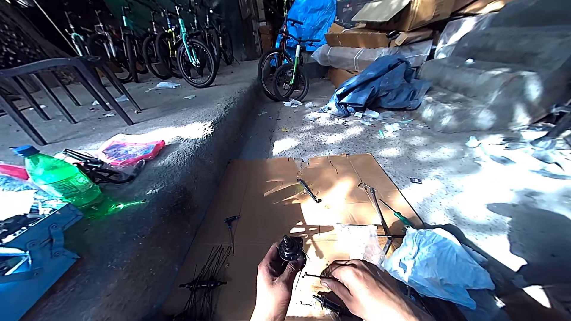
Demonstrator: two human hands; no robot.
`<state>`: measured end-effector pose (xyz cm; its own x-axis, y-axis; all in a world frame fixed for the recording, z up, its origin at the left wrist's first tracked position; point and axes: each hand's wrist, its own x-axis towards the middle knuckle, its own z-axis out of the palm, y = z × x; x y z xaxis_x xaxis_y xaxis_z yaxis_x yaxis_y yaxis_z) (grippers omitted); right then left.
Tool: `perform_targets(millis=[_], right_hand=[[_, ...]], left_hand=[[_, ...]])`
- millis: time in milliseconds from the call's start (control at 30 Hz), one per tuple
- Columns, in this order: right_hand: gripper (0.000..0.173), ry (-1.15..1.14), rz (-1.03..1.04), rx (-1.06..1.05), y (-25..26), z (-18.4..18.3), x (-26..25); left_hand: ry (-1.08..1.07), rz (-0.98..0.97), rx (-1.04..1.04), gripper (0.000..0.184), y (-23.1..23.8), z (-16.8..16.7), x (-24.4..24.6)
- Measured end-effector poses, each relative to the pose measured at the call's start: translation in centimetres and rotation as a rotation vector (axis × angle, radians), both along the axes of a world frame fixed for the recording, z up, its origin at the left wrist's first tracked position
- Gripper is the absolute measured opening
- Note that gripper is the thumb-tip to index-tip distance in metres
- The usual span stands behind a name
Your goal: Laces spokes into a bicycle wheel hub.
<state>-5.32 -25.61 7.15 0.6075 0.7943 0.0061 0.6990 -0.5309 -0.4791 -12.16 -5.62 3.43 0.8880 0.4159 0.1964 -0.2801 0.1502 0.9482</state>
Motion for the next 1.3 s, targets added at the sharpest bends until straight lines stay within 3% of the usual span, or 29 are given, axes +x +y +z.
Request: perform_targets(millis=[100,233,300,533,967,1300], right_hand=[[0.036,0.043,0.028,0.169,-1.5,0.8,0.0],[0.028,0.012,-0.071,0.824,-2.2,2.3,0.6],[0.025,0.005,-0.096,0.940,-2.1,3.6,0.4],[0.028,-0.049,-0.028,0.890,-1.4,2.6,0.3],[0.028,-0.090,-0.081,0.791,-1.6,2.1,0.8],[0.027,-0.324,0.068,0.559,-1.6,2.5,0.1]], left_hand=[[-0.022,0.000,-0.029,0.031,0.1,0.2,0.1],[-0.053,-0.026,-0.004,0.030,-0.1,0.0,0.0],[-0.050,-0.037,0.016,0.030,-0.4,-0.3,-0.1],[-0.083,-0.050,0.086,0.032,-0.7,-0.8,-0.1],[-0.076,-0.084,0.124,0.030,-0.6,-0.9,0.1],[0.031,-0.009,0.170,0.028,-1.0,-1.0,0.1]])
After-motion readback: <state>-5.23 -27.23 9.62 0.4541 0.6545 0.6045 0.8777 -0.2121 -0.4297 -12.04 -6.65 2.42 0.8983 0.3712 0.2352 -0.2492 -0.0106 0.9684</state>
